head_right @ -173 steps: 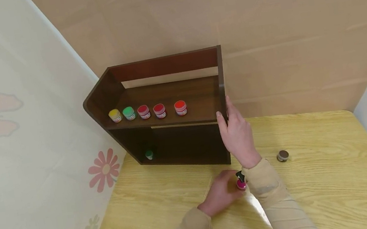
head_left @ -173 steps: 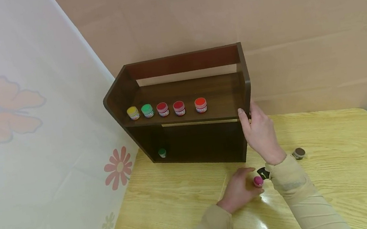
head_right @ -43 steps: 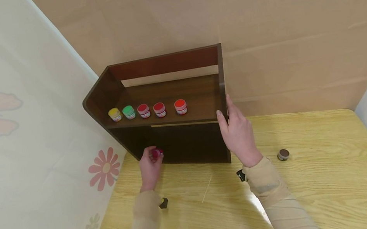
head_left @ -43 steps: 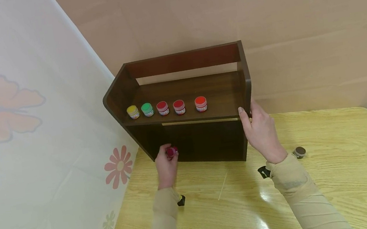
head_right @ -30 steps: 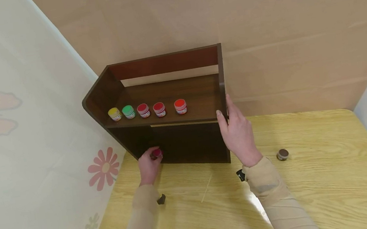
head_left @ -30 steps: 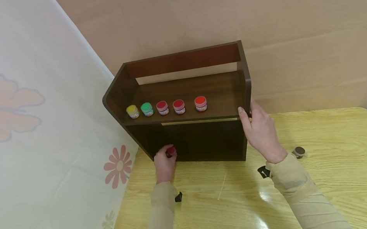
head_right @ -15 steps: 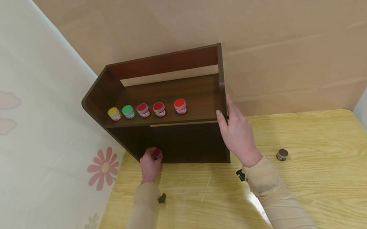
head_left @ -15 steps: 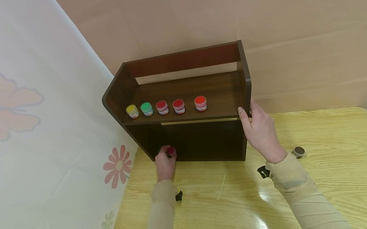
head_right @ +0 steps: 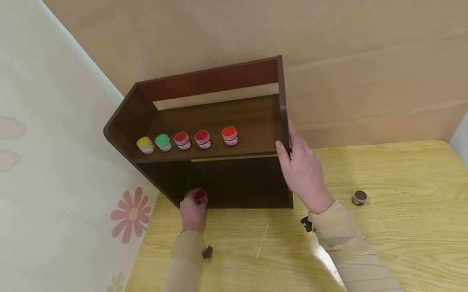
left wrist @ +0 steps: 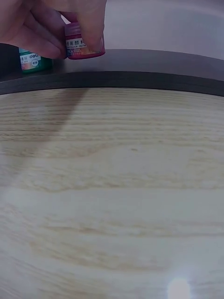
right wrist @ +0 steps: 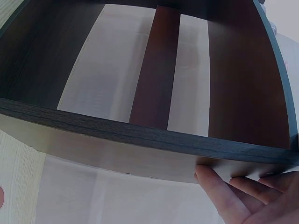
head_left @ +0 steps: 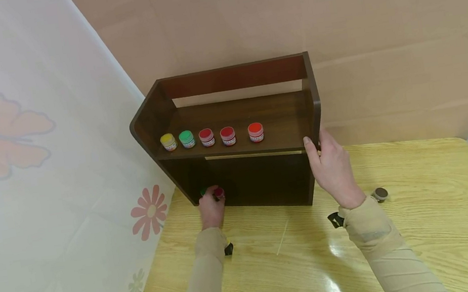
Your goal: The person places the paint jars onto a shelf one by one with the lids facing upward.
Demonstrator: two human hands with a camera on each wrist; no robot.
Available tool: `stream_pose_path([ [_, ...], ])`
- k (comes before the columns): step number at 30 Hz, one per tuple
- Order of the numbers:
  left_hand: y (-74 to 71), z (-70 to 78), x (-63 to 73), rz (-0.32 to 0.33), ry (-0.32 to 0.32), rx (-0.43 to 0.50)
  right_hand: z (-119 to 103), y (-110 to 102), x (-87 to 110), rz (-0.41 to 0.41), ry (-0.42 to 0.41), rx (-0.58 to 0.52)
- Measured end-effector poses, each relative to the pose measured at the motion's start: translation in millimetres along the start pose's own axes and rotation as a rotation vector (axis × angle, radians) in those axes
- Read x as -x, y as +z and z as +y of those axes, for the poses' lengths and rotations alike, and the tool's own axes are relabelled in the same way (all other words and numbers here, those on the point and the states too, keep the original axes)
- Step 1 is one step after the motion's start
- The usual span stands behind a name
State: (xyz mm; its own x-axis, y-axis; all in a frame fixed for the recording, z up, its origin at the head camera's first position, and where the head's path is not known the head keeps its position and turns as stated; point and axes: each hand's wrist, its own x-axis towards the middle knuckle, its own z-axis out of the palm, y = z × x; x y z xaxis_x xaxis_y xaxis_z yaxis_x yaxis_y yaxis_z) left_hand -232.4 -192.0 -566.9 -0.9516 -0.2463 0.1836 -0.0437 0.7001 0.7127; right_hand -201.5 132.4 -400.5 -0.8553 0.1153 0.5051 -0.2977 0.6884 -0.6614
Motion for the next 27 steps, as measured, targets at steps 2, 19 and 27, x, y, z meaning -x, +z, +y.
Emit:
stream_pose_path([
  [2, 1.3, -1.6, -0.5, -0.004, -0.003, -0.001, 0, 0, 0.0, 0.001, -0.001, 0.001],
  [19, 10.1, -7.7, -4.1, 0.027, -0.002, -0.012, -1, 0, 0.6, -0.007, 0.009, 0.006],
  [27, -1.0, 5.6, 16.8, 0.057, -0.01, 0.171, 0, 2, 0.0, 0.006, -0.008, -0.003],
])
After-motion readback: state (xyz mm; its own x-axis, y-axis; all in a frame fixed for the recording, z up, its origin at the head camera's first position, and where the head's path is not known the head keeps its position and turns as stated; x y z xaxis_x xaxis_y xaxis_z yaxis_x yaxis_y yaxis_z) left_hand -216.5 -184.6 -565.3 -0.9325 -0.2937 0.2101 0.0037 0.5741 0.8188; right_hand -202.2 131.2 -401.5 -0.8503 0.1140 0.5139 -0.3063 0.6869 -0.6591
